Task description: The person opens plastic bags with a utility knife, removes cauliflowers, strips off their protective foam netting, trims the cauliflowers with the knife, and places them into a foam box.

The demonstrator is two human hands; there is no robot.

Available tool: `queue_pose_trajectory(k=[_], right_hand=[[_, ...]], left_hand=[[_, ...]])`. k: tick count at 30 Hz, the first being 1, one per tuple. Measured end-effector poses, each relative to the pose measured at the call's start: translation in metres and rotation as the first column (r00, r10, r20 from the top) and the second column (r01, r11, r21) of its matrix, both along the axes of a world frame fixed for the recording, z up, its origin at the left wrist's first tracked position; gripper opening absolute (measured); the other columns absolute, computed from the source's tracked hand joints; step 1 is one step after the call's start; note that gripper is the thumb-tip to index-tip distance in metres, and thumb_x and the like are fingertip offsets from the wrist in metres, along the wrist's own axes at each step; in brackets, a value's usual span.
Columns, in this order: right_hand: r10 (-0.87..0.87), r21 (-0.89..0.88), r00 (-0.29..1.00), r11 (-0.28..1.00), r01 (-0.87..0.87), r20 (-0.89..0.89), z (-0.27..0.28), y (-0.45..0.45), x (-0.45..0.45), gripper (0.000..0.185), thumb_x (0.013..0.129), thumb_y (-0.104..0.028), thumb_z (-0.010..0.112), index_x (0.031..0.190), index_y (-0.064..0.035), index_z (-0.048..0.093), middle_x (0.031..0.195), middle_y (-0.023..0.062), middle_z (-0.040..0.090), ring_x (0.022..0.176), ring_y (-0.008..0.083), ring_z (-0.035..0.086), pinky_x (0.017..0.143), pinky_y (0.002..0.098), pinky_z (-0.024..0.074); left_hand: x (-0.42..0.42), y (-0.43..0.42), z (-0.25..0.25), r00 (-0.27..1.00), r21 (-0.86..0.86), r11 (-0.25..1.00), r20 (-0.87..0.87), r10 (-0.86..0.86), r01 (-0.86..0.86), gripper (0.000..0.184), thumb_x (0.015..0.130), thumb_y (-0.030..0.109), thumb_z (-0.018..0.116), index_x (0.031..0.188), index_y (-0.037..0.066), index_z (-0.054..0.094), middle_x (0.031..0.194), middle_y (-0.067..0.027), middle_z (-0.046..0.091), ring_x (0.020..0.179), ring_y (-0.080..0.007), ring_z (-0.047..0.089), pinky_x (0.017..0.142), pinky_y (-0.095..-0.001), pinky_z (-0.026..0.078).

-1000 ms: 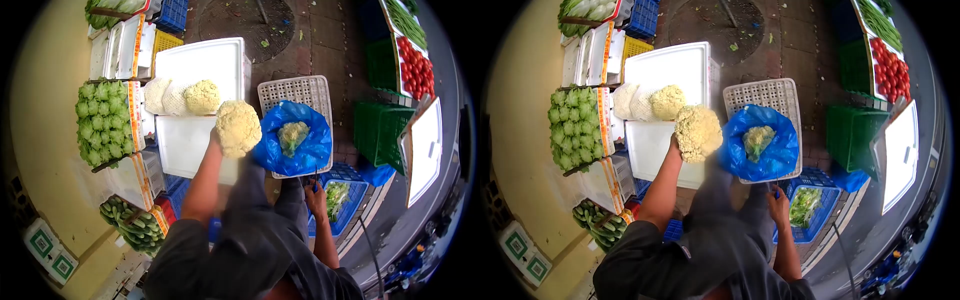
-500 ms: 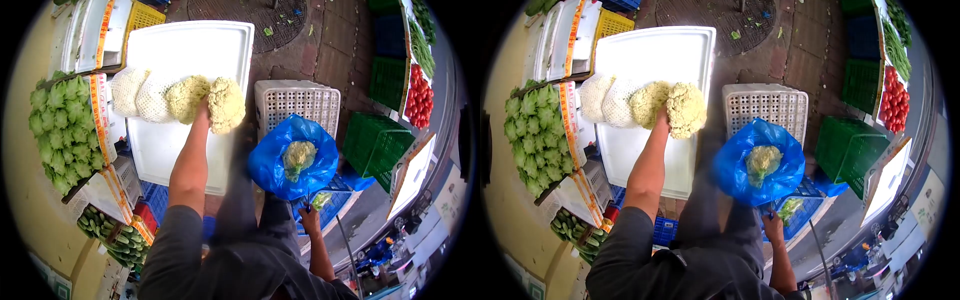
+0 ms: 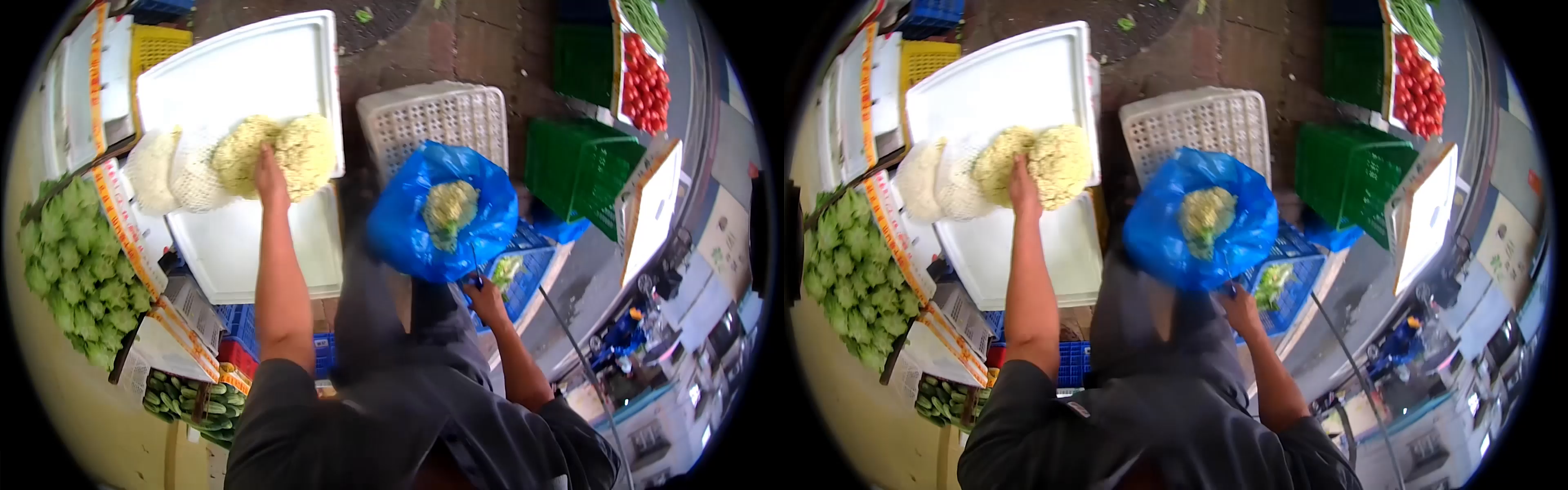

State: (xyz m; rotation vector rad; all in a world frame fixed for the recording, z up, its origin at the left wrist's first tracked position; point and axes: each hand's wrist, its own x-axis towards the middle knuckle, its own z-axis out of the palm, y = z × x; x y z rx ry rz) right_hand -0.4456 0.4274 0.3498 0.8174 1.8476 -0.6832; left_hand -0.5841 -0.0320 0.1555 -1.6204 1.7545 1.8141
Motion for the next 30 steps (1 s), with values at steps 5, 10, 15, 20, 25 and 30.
queue_pose_trajectory(k=[5, 10, 15, 20, 25, 30], right_hand=[[-0.102, -0.098, 0.969, 0.992, 0.082, -0.224, -0.032, 0.000, -0.005, 0.041, 0.094, -0.023, 0.065, 0.128, -0.0005, 0.062, 0.084, 0.0142, 0.069, 0.068, 0.0179, 0.067, 0.064, 0.0342, 0.0542], [-0.112, -0.170, 0.931, 0.984, 0.055, -0.348, -0.104, 0.004, -0.030, 0.042, 0.095, -0.022, 0.065, 0.129, 0.0030, 0.061, 0.091, 0.0094, 0.071, 0.069, 0.0121, 0.062, 0.063, 0.0321, 0.0531], [0.039, 0.137, 0.842, 0.990, 0.042, -0.538, -0.138, 0.033, -0.023, 0.049, 0.090, -0.021, 0.064, 0.131, 0.0042, 0.058, 0.091, 0.0196, 0.070, 0.075, 0.0265, 0.069, 0.069, 0.0380, 0.0546], [-0.058, 0.231, 0.853, 0.951, 0.205, -0.519, -0.157, 0.084, 0.002, 0.038, 0.091, -0.023, 0.062, 0.119, 0.0025, 0.062, 0.076, 0.0215, 0.069, 0.073, 0.0363, 0.070, 0.065, 0.0442, 0.0527], [0.013, 0.088, 0.926, 0.996, 0.022, -0.378, -0.146, 0.042, -0.038, 0.043, 0.090, -0.028, 0.062, 0.116, 0.0056, 0.063, 0.095, 0.0304, 0.069, 0.091, 0.0452, 0.069, 0.080, 0.0486, 0.0526], [-0.296, -0.045, 0.860, 0.951, 0.306, -0.416, -0.187, 0.029, -0.036, 0.041, 0.090, -0.026, 0.061, 0.114, 0.0066, 0.064, 0.094, 0.0307, 0.069, 0.086, 0.0425, 0.070, 0.077, 0.0473, 0.0536]], left_hand=[[0.020, 0.016, 0.006, 0.965, -0.294, 0.919, 0.068, -0.253, 0.261, 0.066, 0.102, 0.038, 0.057, 0.149, -0.006, 0.039, 0.150, -0.0252, 0.045, 0.134, -0.0334, 0.049, 0.111, -0.0409, 0.039], [0.011, 0.088, 0.081, 0.950, -0.381, 0.919, -0.238, -0.204, 0.102, 0.037, 0.103, 0.021, 0.059, 0.129, -0.004, 0.056, 0.127, -0.0162, 0.061, 0.115, -0.0236, 0.060, 0.102, -0.0349, 0.046], [0.043, 0.239, 0.092, 0.690, 0.174, 0.678, -0.335, -0.642, 0.715, 0.021, 0.100, 0.018, 0.065, 0.111, 0.001, 0.069, 0.100, -0.0041, 0.071, 0.092, -0.0113, 0.066, 0.082, -0.0264, 0.053], [0.068, 0.309, 0.015, 0.514, -0.293, 0.495, -0.013, -0.857, 0.818, 0.041, 0.094, 0.026, 0.064, 0.122, -0.004, 0.064, 0.114, -0.0273, 0.068, 0.104, -0.0417, 0.065, 0.092, -0.0465, 0.051], [0.059, 0.317, 0.001, 0.397, -0.250, 0.375, 0.043, -0.917, 0.893, 0.058, 0.095, 0.038, 0.062, 0.131, -0.006, 0.057, 0.120, -0.0305, 0.065, 0.113, -0.0447, 0.061, 0.098, -0.0471, 0.048], [0.049, 0.317, -0.002, 0.254, -0.125, 0.239, 0.119, -0.960, 0.963, 0.083, 0.092, 0.054, 0.064, 0.144, -0.006, 0.044, 0.137, -0.0314, 0.055, 0.129, -0.0439, 0.052, 0.107, -0.0450, 0.043]])
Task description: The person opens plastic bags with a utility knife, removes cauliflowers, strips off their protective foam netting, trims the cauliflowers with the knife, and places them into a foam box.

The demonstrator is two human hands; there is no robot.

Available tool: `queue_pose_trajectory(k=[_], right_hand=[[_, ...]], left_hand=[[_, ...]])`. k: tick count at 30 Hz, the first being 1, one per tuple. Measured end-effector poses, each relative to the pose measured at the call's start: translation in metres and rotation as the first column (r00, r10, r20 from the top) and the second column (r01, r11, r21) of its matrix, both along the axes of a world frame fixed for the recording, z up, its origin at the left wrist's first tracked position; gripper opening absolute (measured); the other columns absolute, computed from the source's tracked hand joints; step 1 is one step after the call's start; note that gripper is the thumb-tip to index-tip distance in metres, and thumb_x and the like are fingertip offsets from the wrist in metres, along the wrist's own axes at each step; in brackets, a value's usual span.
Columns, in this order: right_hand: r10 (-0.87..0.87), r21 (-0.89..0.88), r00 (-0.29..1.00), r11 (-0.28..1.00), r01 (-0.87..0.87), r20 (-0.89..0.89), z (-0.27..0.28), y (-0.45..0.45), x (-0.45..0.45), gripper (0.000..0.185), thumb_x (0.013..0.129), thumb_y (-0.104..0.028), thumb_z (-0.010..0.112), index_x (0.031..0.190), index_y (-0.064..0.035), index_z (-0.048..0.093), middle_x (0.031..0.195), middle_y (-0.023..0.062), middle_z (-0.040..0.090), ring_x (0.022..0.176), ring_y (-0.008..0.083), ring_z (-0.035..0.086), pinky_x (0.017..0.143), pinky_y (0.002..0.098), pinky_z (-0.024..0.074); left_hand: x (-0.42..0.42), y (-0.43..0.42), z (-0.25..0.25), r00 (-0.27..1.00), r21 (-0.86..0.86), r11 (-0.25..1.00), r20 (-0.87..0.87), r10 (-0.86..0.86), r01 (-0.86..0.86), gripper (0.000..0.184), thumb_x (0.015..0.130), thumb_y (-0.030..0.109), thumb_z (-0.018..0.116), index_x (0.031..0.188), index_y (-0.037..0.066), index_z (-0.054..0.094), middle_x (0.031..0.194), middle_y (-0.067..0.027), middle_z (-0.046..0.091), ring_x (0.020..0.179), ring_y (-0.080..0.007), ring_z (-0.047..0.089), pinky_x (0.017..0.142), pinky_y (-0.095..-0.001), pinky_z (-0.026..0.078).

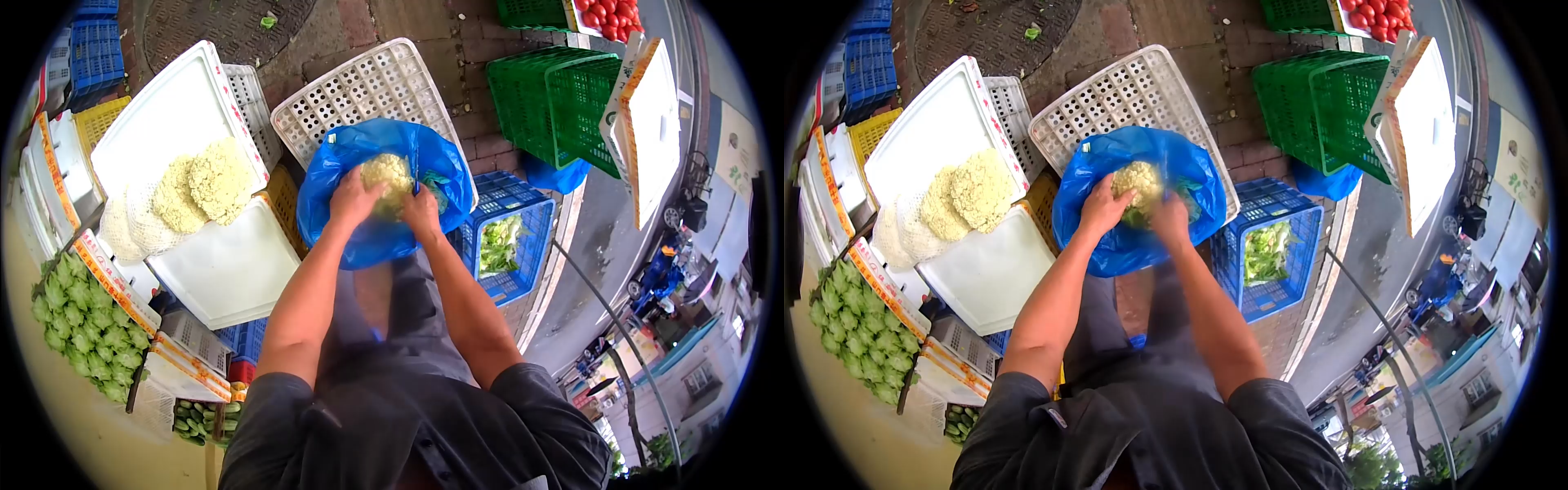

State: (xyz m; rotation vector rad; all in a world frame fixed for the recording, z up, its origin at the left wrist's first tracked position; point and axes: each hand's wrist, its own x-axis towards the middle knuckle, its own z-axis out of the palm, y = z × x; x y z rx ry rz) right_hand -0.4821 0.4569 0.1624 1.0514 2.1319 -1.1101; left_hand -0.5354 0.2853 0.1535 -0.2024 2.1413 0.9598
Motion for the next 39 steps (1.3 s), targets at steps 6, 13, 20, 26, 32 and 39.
queue_pose_trajectory(k=[6, 13, 20, 26, 32, 39], right_hand=[[-0.247, -0.413, 0.969, 0.885, 0.216, -0.021, 0.045, -0.029, -0.035, 0.040, 0.090, -0.019, 0.059, 0.121, 0.0064, 0.061, 0.095, 0.0185, 0.070, 0.077, 0.0260, 0.069, 0.063, 0.0369, 0.0556], [-0.213, -0.570, 0.976, 0.798, 0.194, 0.034, 0.053, -0.034, -0.068, 0.047, 0.091, -0.015, 0.060, 0.133, 0.0051, 0.056, 0.105, 0.0141, 0.068, 0.077, 0.0192, 0.067, 0.065, 0.0325, 0.0577], [-0.265, -0.447, 0.964, 0.863, 0.237, -0.002, 0.056, -0.015, -0.065, 0.041, 0.095, -0.014, 0.060, 0.133, 0.0018, 0.057, 0.110, 0.0090, 0.067, 0.066, 0.0133, 0.061, 0.064, 0.0312, 0.0569], [0.133, -0.097, 0.990, 0.986, -0.138, -0.055, 0.024, 0.000, 0.009, 0.044, 0.092, -0.021, 0.063, 0.130, 0.0017, 0.060, 0.112, 0.0207, 0.070, 0.094, 0.0333, 0.069, 0.083, 0.0419, 0.0553], [0.343, -0.089, 0.936, 0.937, -0.337, 0.074, 0.068, -0.003, 0.028, 0.041, 0.093, -0.029, 0.061, 0.126, -0.0052, 0.061, 0.110, 0.0321, 0.066, 0.107, 0.0488, 0.062, 0.091, 0.0529, 0.0504], [0.367, -0.221, 0.923, 0.915, -0.337, 0.114, 0.099, -0.008, 0.097, 0.043, 0.091, -0.028, 0.063, 0.126, -0.0015, 0.062, 0.099, 0.0305, 0.069, 0.099, 0.0463, 0.067, 0.086, 0.0490, 0.0519]], left_hand=[[-0.013, -0.012, 0.007, 0.994, 0.099, 0.992, -0.067, 0.090, -0.083, 0.099, 0.080, 0.057, 0.077, 0.149, -0.004, 0.039, 0.143, -0.0296, 0.049, 0.134, -0.0409, 0.048, 0.111, -0.0440, 0.041], [-0.044, -0.058, 0.014, 0.987, 0.161, 0.985, -0.159, -0.038, 0.064, 0.112, 0.064, 0.033, 0.095, 0.154, 0.007, 0.033, 0.146, -0.0251, 0.047, 0.134, -0.0394, 0.048, 0.111, -0.0448, 0.043], [-0.060, -0.037, -0.004, 0.988, 0.049, 0.998, -0.149, -0.031, 0.038, 0.086, 0.072, 0.032, 0.090, 0.141, 0.008, 0.045, 0.134, -0.0239, 0.059, 0.124, -0.0382, 0.058, 0.102, -0.0427, 0.048], [-0.070, -0.050, 0.002, 0.986, 0.122, 0.979, 0.028, 0.163, -0.165, 0.081, 0.077, 0.041, 0.086, 0.138, 0.004, 0.049, 0.124, -0.0236, 0.066, 0.113, -0.0347, 0.066, 0.097, -0.0394, 0.051], [-0.032, -0.052, 0.012, 0.938, 0.081, 0.942, -0.100, 0.332, -0.325, 0.093, 0.081, 0.038, 0.084, 0.150, 0.000, 0.036, 0.129, -0.0252, 0.063, 0.116, -0.0371, 0.064, 0.099, -0.0414, 0.050], [0.049, -0.076, 0.031, 0.805, 0.047, 0.883, -0.392, 0.446, -0.466, 0.059, 0.092, 0.022, 0.073, 0.137, -0.003, 0.044, 0.145, -0.0268, 0.043, 0.122, -0.0377, 0.055, 0.099, -0.0408, 0.050]])
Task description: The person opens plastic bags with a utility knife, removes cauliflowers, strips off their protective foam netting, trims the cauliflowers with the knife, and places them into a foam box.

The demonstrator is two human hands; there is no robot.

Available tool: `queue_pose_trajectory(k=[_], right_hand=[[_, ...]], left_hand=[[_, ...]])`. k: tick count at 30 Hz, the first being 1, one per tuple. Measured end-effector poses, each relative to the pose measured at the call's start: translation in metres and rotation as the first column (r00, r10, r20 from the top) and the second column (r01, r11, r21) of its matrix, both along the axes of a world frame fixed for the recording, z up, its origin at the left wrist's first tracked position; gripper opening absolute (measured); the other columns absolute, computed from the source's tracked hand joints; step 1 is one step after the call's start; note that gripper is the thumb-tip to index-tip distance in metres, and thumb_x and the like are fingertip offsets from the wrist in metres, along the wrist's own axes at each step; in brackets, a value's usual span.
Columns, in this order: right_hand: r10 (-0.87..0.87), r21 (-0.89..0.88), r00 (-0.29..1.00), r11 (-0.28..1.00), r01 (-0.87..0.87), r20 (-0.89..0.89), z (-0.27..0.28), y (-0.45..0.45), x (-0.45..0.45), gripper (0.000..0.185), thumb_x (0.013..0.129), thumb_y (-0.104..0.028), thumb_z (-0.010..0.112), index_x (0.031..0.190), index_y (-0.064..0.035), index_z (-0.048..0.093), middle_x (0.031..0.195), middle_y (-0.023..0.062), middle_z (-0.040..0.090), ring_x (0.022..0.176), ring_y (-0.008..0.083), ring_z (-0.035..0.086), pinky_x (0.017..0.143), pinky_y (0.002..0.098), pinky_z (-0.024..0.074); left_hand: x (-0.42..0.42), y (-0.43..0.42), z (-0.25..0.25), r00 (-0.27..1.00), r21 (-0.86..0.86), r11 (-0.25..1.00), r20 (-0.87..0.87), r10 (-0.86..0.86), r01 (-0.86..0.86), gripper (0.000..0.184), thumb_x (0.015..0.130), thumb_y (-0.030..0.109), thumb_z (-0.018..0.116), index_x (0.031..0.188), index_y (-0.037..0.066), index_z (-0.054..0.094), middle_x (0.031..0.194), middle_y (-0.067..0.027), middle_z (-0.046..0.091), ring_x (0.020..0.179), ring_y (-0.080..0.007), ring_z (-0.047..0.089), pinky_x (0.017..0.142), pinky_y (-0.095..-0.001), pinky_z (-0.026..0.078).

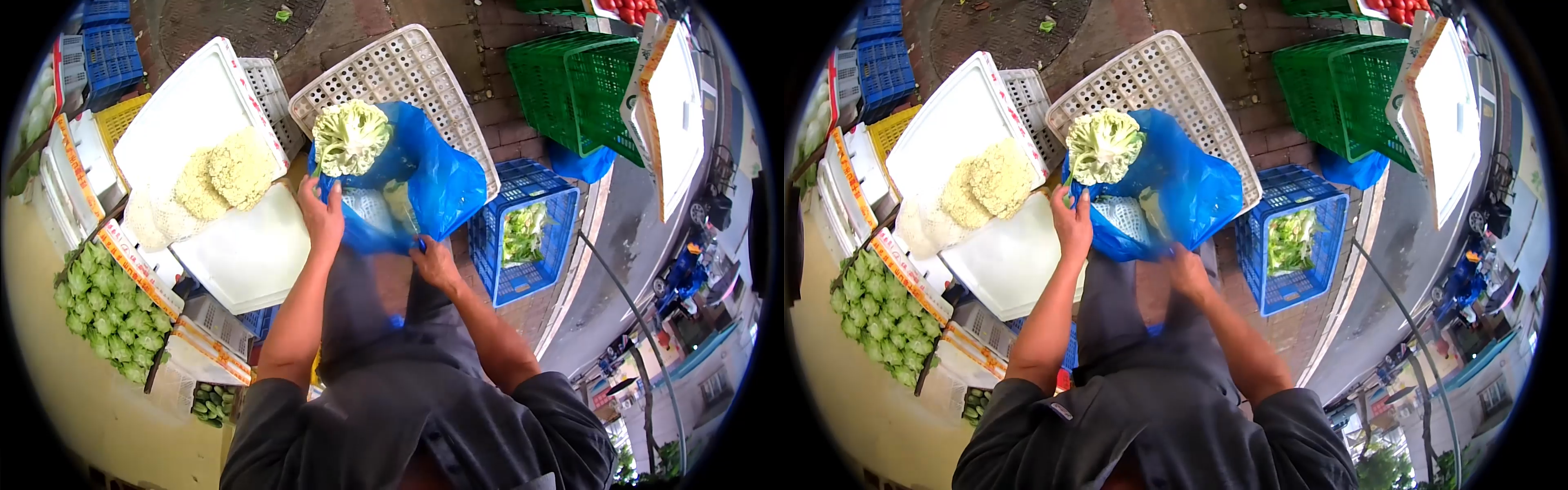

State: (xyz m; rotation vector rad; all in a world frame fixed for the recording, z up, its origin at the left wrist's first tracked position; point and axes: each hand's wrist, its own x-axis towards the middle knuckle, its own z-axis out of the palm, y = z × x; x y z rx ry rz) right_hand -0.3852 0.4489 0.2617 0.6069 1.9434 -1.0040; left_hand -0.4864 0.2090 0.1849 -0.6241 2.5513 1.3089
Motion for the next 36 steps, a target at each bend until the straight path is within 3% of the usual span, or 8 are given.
queue_pose_trajectory(k=[9, 12, 16, 17, 20, 25, 28, 36], right_hand=[[0.001, 0.035, 1.000, 0.999, 0.001, -0.030, -0.002, -0.007, 0.025, 0.040, 0.092, -0.030, 0.063, 0.121, -0.0017, 0.064, 0.095, 0.0321, 0.067, 0.095, 0.0495, 0.065, 0.080, 0.0529, 0.0523], [0.021, 0.033, 0.995, 0.999, -0.017, -0.098, -0.006, -0.008, 0.032, 0.036, 0.093, -0.029, 0.063, 0.118, -0.0024, 0.065, 0.093, 0.0316, 0.067, 0.093, 0.0495, 0.065, 0.078, 0.0521, 0.0524], [-0.040, 0.026, 0.999, 0.999, 0.039, 0.022, -0.010, -0.013, -0.015, 0.033, 0.093, -0.028, 0.063, 0.116, -0.0032, 0.066, 0.091, 0.0295, 0.068, 0.091, 0.0482, 0.066, 0.076, 0.0497, 0.0523], [-0.091, -0.040, 0.987, 0.995, 0.086, -0.135, -0.020, -0.016, -0.018, 0.034, 0.092, -0.026, 0.064, 0.116, -0.0014, 0.066, 0.091, 0.0282, 0.068, 0.091, 0.0464, 0.067, 0.075, 0.0479, 0.0520], [-0.045, -0.157, 0.980, 0.987, 0.015, -0.195, -0.026, -0.034, -0.069, 0.039, 0.090, -0.024, 0.065, 0.120, 0.0005, 0.064, 0.092, 0.0288, 0.068, 0.092, 0.0456, 0.067, 0.077, 0.0464, 0.0523], [0.065, -0.031, 0.998, 0.997, -0.065, 0.007, -0.095, -0.072, -0.063, 0.055, 0.086, -0.026, 0.064, 0.133, 0.0010, 0.056, 0.096, 0.0315, 0.069, 0.096, 0.0443, 0.069, 0.085, 0.0465, 0.0542], [0.044, 0.054, 0.999, 0.997, -0.046, 0.031, -0.122, -0.082, -0.040, 0.061, 0.084, -0.029, 0.063, 0.137, 0.0008, 0.052, 0.099, 0.0324, 0.069, 0.088, 0.0407, 0.072, 0.079, 0.0479, 0.0570], [-0.048, 0.013, 0.991, 0.999, 0.047, 0.125, -0.134, -0.070, -0.034, 0.080, 0.079, -0.036, 0.075, 0.144, 0.0008, 0.046, 0.102, 0.0243, 0.071, 0.081, 0.0315, 0.072, 0.072, 0.0414, 0.0572]], left_hand=[[0.011, 0.004, 0.037, 0.984, -0.004, 0.989, 0.102, -0.149, 0.150, 0.068, 0.088, 0.017, 0.075, 0.146, 0.007, 0.041, 0.148, -0.0251, 0.043, 0.123, -0.0344, 0.057, 0.097, -0.0419, 0.051], [0.025, -0.014, 0.038, 0.876, -0.222, 0.856, 0.251, -0.413, 0.467, 0.068, 0.087, 0.024, 0.075, 0.146, 0.010, 0.043, 0.143, -0.0196, 0.051, 0.117, -0.0315, 0.061, 0.095, -0.0470, 0.044], [0.031, -0.033, 0.043, 0.800, -0.251, 0.784, 0.390, -0.455, 0.568, 0.037, 0.086, 0.031, 0.075, 0.115, 0.010, 0.068, 0.129, -0.0124, 0.062, 0.112, -0.0259, 0.061, 0.090, -0.0453, 0.039], [0.035, -0.037, 0.040, 0.809, -0.238, 0.797, 0.375, -0.452, 0.555, 0.026, 0.084, 0.032, 0.077, 0.097, 0.009, 0.073, 0.125, -0.0107, 0.065, 0.111, -0.0297, 0.059, 0.090, -0.0466, 0.041], [0.044, -0.034, 0.034, 0.907, -0.372, 0.830, 0.238, -0.349, 0.416, 0.027, 0.081, 0.033, 0.079, 0.092, 0.009, 0.074, 0.124, -0.0107, 0.065, 0.107, -0.0340, 0.057, 0.087, -0.0488, 0.044], [0.061, -0.010, 0.008, 0.963, -0.285, 0.957, 0.267, 0.035, 0.044, 0.091, 0.077, 0.043, 0.083, 0.147, 0.003, 0.041, 0.153, -0.0380, 0.025, 0.138, -0.0544, 0.035, 0.114, -0.0519, 0.035], [0.081, -0.001, -0.037, 0.844, 0.043, 0.925, 0.427, 0.325, -0.378, 0.092, 0.077, 0.029, 0.085, 0.149, -0.003, 0.036, 0.142, -0.0282, 0.048, 0.131, -0.0336, 0.050, 0.107, -0.0409, 0.043], [0.094, 0.002, -0.030, 0.892, 0.111, 0.939, 0.367, 0.264, -0.324, 0.082, 0.080, 0.009, 0.080, 0.146, -0.007, 0.034, 0.127, -0.0164, 0.058, 0.108, -0.0211, 0.060, 0.095, -0.0323, 0.050]])
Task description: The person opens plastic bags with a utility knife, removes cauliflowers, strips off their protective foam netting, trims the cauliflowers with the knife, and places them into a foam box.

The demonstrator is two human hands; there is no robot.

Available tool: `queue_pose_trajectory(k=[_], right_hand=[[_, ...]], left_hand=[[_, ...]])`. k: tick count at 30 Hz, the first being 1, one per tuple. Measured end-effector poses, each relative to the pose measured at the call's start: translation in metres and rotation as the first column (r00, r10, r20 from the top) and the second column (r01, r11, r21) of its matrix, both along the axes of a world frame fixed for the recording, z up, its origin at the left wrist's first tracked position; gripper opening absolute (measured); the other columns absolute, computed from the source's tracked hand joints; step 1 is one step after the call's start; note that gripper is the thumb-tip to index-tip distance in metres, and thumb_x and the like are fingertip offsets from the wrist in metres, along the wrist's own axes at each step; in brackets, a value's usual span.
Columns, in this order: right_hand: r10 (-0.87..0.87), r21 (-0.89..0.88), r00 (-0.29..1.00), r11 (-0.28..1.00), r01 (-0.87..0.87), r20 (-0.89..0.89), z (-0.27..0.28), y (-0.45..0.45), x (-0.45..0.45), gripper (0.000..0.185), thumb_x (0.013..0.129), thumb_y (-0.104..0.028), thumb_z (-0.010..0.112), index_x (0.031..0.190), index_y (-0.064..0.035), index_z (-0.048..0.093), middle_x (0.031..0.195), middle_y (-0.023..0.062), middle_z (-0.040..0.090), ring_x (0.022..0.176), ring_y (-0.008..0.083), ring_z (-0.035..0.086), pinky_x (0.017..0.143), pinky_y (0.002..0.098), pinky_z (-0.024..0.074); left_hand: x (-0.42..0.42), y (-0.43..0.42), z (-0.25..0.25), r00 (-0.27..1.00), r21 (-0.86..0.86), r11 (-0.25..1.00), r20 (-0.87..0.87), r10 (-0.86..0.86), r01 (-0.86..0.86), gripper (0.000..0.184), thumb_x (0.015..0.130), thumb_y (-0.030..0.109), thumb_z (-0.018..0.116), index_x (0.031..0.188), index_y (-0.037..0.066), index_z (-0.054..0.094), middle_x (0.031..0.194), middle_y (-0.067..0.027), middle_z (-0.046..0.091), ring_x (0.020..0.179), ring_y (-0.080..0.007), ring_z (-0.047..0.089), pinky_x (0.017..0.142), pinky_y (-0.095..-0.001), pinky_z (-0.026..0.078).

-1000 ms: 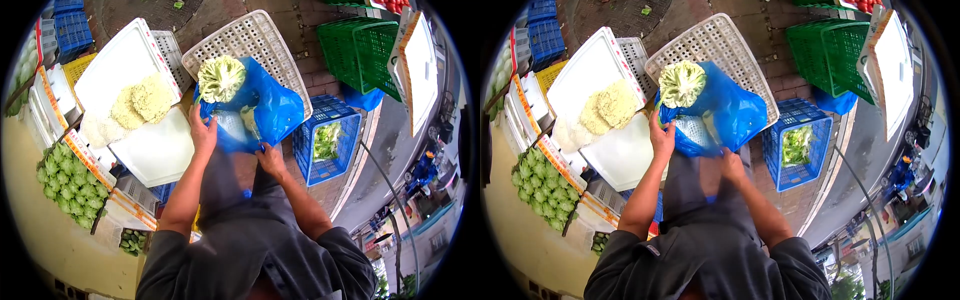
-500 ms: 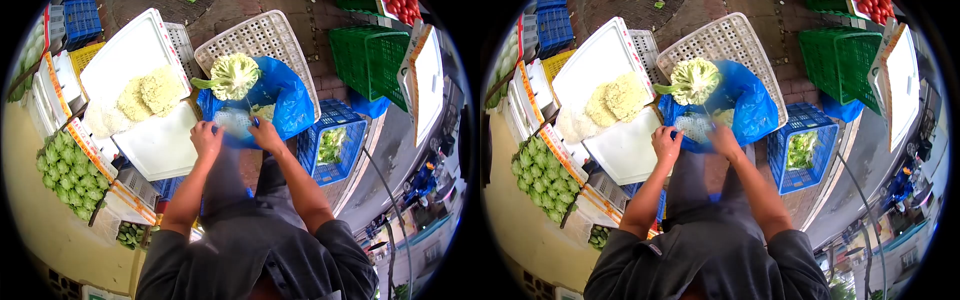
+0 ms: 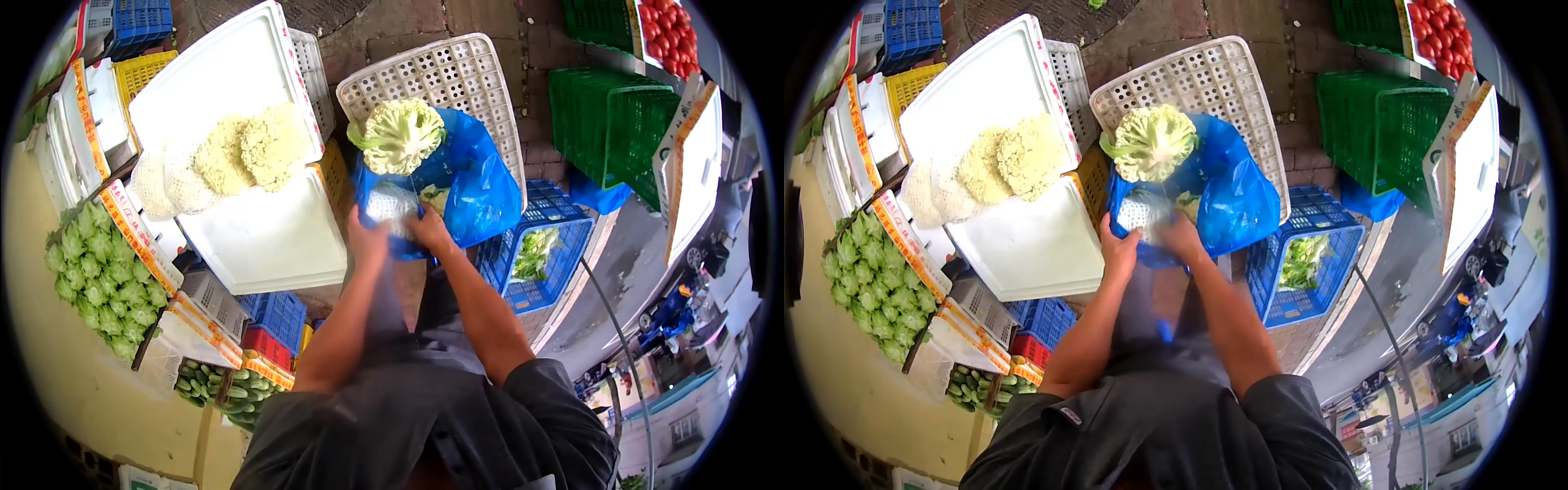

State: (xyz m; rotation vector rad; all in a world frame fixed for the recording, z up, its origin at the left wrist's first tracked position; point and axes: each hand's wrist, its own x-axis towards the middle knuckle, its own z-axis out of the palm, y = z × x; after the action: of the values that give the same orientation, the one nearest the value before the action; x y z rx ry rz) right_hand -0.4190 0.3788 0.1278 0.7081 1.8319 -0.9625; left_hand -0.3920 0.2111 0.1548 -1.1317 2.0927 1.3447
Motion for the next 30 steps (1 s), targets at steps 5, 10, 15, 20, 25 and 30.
queue_pose_trajectory(k=[5, 10, 15, 20, 25, 30], right_hand=[[-0.227, 0.076, 0.963, 0.968, 0.240, -0.148, 0.025, 0.016, 0.020, 0.084, 0.078, -0.026, 0.080, 0.145, 0.0067, 0.042, 0.111, 0.0199, 0.068, 0.084, 0.0250, 0.069, 0.067, 0.0366, 0.0574], [-0.511, -0.081, 0.860, 0.857, 0.509, -0.005, 0.099, 0.038, -0.027, 0.069, 0.080, -0.017, 0.080, 0.137, 0.0040, 0.048, 0.099, 0.0131, 0.069, 0.073, 0.0167, 0.066, 0.055, 0.0301, 0.0549], [-0.377, -0.237, 0.923, 0.892, 0.385, 0.079, 0.099, 0.058, -0.035, 0.051, 0.085, -0.026, 0.078, 0.124, 0.0034, 0.062, 0.100, 0.0125, 0.070, 0.080, 0.0188, 0.066, 0.065, 0.0328, 0.0543], [-0.426, -0.176, 0.897, 0.898, 0.403, -0.120, 0.101, 0.061, -0.032, 0.079, 0.072, -0.038, 0.086, 0.133, 0.0045, 0.058, 0.124, 0.0201, 0.067, 0.110, 0.0293, 0.065, 0.097, 0.0381, 0.0504], [-0.716, -0.368, 0.694, 0.628, 0.686, 0.072, 0.128, 0.081, -0.031, 0.053, 0.079, -0.017, 0.084, 0.124, 0.0040, 0.065, 0.111, 0.0110, 0.070, 0.098, 0.0206, 0.065, 0.089, 0.0352, 0.0528], [-0.816, -0.402, 0.569, 0.489, 0.774, 0.101, 0.081, 0.090, 0.001, 0.038, 0.081, -0.011, 0.078, 0.114, 0.0062, 0.069, 0.104, 0.0091, 0.072, 0.089, 0.0189, 0.066, 0.083, 0.0333, 0.0538]], left_hand=[[-0.021, -0.007, 0.047, 0.996, 0.241, 0.968, -0.038, 0.079, -0.067, 0.078, 0.083, 0.000, 0.078, 0.147, -0.002, 0.033, 0.128, -0.0133, 0.057, 0.111, -0.0187, 0.059, 0.097, -0.0315, 0.050], [-0.041, 0.002, 0.073, 0.962, 0.494, 0.839, -0.015, 0.273, -0.230, 0.076, 0.083, -0.003, 0.077, 0.147, 0.000, 0.035, 0.132, -0.0108, 0.055, 0.116, -0.0190, 0.057, 0.102, -0.0341, 0.048], [-0.052, 0.014, 0.102, 0.942, 0.562, 0.785, -0.031, 0.335, -0.260, 0.073, 0.083, 0.005, 0.079, 0.144, 0.001, 0.039, 0.130, -0.0124, 0.055, 0.114, -0.0210, 0.057, 0.098, -0.0339, 0.049], [-0.045, 0.022, 0.098, 0.939, 0.609, 0.759, -0.067, 0.338, -0.229, 0.067, 0.086, -0.003, 0.070, 0.146, -0.001, 0.040, 0.140, -0.0135, 0.052, 0.125, -0.0250, 0.053, 0.109, -0.0391, 0.042], [-0.051, 0.034, 0.117, 0.946, 0.644, 0.739, -0.070, 0.318, -0.200, 0.062, 0.091, -0.002, 0.062, 0.148, 0.001, 0.039, 0.146, -0.0169, 0.046, 0.131, -0.0295, 0.048, 0.111, -0.0437, 0.039], [-0.060, 0.043, 0.112, 0.934, 0.666, 0.705, -0.034, 0.355, -0.244, 0.057, 0.089, -0.005, 0.053, 0.144, 0.001, 0.043, 0.140, -0.0185, 0.050, 0.125, -0.0327, 0.052, 0.106, -0.0495, 0.046]])
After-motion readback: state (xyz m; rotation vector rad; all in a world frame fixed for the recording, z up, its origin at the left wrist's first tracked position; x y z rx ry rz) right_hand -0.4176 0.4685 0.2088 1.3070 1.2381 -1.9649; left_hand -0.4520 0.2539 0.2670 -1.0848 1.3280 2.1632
